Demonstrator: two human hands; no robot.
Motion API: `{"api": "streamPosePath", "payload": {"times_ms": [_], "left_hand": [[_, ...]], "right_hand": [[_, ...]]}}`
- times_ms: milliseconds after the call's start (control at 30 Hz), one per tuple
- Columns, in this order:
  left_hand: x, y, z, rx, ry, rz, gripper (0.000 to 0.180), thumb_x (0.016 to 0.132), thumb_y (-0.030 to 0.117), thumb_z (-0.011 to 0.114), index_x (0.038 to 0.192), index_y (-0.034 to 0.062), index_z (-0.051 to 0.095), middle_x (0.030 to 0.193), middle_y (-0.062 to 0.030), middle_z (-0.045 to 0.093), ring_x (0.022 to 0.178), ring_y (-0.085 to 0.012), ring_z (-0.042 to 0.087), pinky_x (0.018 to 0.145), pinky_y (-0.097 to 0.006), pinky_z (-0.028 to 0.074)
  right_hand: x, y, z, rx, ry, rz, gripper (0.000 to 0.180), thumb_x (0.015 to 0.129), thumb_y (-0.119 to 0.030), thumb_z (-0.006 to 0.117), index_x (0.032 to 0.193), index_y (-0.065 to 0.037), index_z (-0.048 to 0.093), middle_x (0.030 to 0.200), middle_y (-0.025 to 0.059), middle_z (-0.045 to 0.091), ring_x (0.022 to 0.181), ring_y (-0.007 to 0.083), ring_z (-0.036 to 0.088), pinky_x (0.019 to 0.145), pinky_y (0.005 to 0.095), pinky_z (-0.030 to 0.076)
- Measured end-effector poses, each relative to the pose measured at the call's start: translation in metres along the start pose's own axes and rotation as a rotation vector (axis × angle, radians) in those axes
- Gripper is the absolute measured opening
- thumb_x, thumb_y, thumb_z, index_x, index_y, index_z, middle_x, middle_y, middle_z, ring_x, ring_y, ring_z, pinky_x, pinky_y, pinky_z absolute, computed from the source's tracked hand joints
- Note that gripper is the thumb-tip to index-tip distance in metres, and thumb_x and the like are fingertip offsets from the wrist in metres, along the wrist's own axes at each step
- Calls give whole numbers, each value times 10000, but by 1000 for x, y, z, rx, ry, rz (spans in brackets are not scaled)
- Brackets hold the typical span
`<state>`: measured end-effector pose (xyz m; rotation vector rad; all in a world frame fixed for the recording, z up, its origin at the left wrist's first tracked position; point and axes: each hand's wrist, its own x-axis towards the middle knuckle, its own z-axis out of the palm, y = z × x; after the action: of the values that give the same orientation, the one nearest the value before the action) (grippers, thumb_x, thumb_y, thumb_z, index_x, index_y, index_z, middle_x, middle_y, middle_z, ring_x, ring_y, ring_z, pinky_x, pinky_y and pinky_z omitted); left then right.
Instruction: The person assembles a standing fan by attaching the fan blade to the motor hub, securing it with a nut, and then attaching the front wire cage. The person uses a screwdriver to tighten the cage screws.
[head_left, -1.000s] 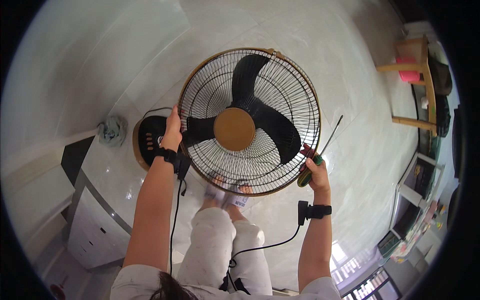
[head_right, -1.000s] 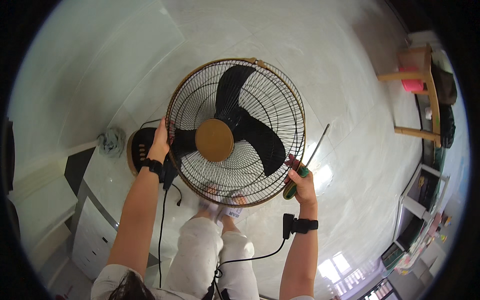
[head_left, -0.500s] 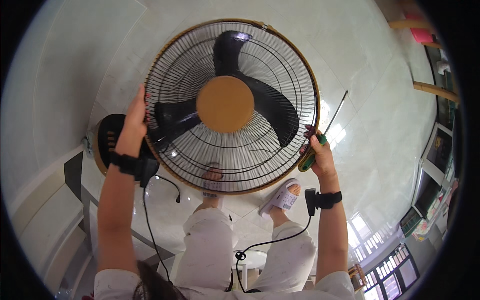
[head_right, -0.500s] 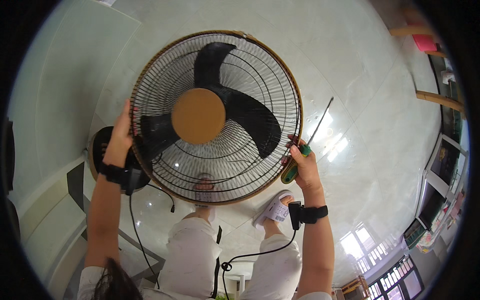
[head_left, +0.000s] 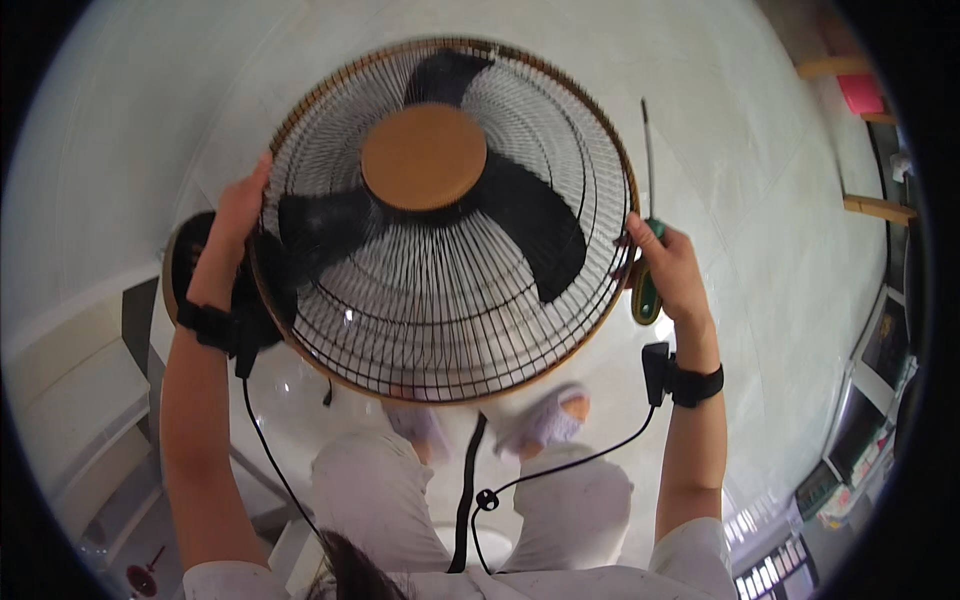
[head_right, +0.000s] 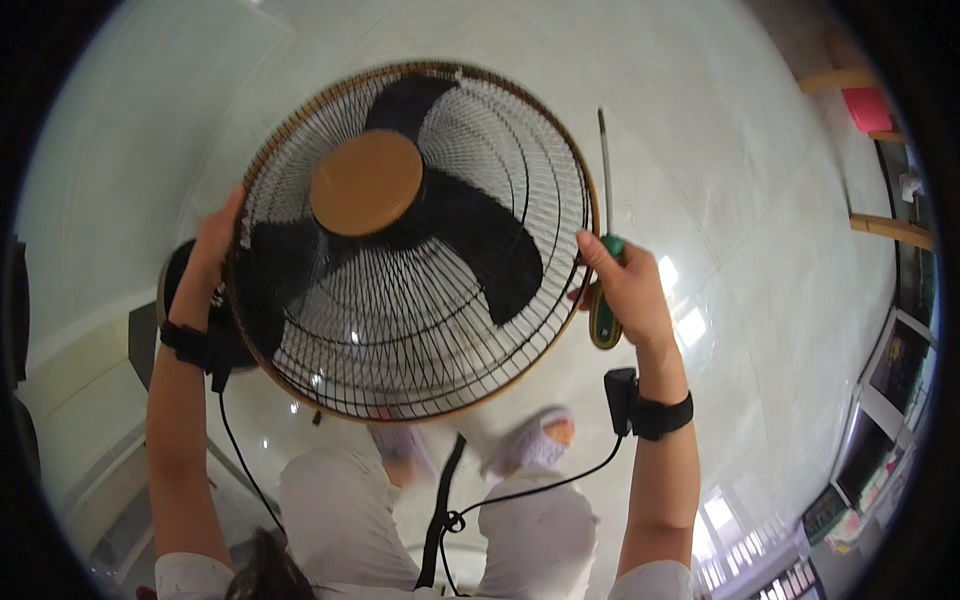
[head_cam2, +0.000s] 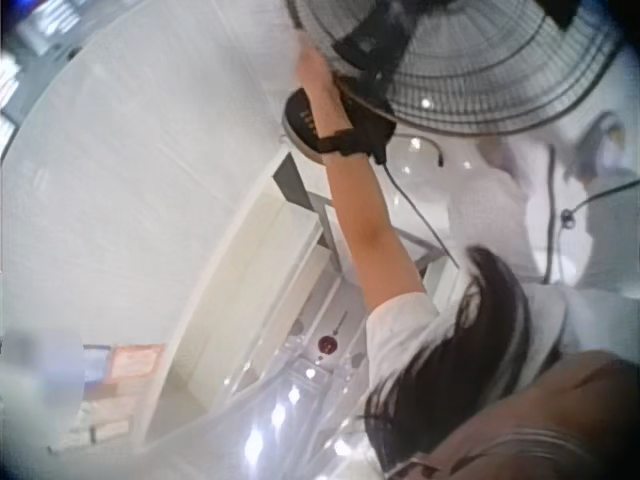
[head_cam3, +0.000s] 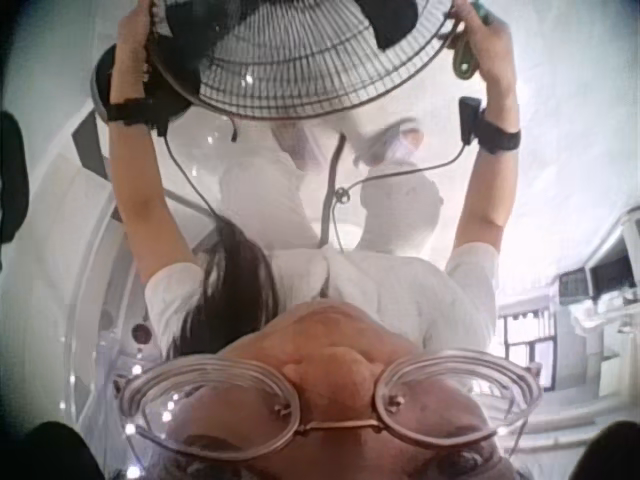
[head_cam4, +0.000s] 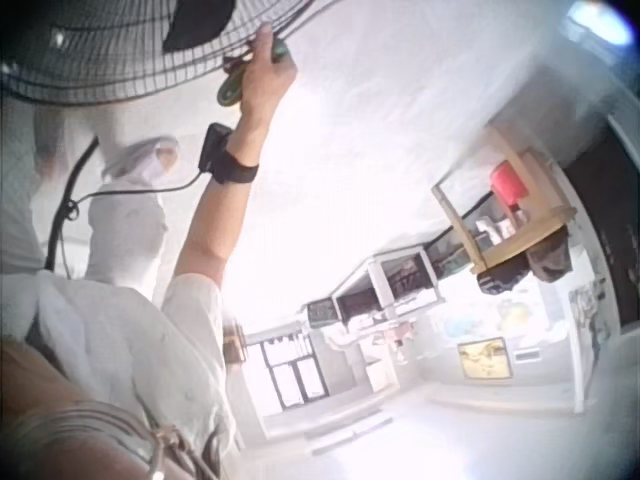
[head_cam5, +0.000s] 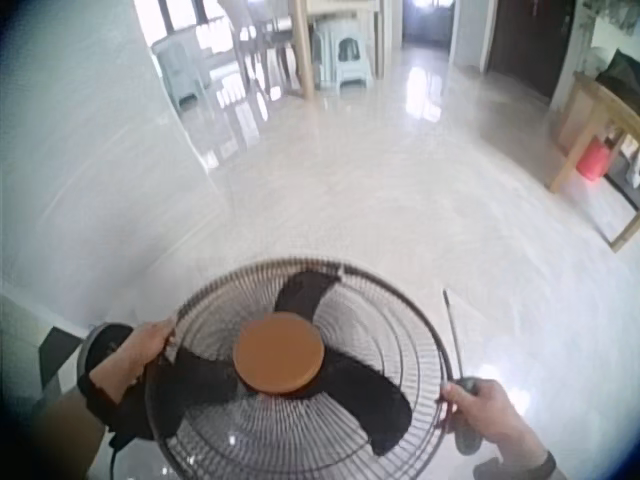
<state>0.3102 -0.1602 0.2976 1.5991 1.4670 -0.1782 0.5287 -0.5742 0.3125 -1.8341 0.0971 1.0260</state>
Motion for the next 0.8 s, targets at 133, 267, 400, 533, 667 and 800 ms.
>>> {"api": "streamPosePath", "payload": {"times_ms": [133, 267, 400, 533, 667, 800], "left_hand": [[-7, -12, -2, -126, -42, 159, 543, 870, 478, 482, 1119, 1, 556, 998, -57, 588, 875, -141, 521, 793, -266, 408], [-14, -23, 5, -359, -111, 259, 430, 884, 441, 471, 1104, 78, 542, 890, -1, 559, 821, -114, 523, 710, -280, 438], [-13, -21, 10, -546, -43, 205, 409, 877, 425, 496, 1079, 71, 537, 885, -36, 586, 747, -146, 567, 624, -270, 479], [-13, -16, 13, -443, -6, 174, 435, 851, 450, 527, 1068, 73, 524, 911, -41, 571, 767, -190, 571, 580, -316, 493], [-18, -8, 17, -356, -101, 94, 435, 826, 512, 534, 997, 112, 543, 848, -34, 562, 706, -145, 555, 506, -253, 439], [-21, -4, 23, -255, -73, 55, 460, 842, 530, 493, 1034, 117, 560, 919, -37, 588, 739, -144, 554, 601, -281, 435]], "right_hand": [[20, 9, -2, -50, 8, -150, 433, 830, -386, 617, 804, 43, 560, 614, 45, 522, 461, 141, 551, 419, 251, 435], [40, 13, 7, 21, 50, -316, 440, 832, -408, 605, 820, 29, 554, 683, 63, 560, 453, 134, 535, 415, 249, 420], [54, -3, 14, 94, 34, -266, 457, 844, -411, 580, 847, 45, 548, 677, 87, 581, 446, 143, 529, 402, 260, 427], [54, -4, 2, 24, -4, -215, 488, 810, -440, 607, 830, 43, 543, 681, 105, 591, 441, 135, 517, 410, 252, 429], [45, 17, -20, 42, -101, -175, 501, 759, -483, 650, 731, 5, 539, 679, 123, 609, 466, 108, 502, 438, 230, 427], [33, 36, -24, 15, 20, -250, 535, 731, -542, 645, 636, -29, 524, 606, 79, 573, 483, 105, 505, 467, 231, 430]]}}
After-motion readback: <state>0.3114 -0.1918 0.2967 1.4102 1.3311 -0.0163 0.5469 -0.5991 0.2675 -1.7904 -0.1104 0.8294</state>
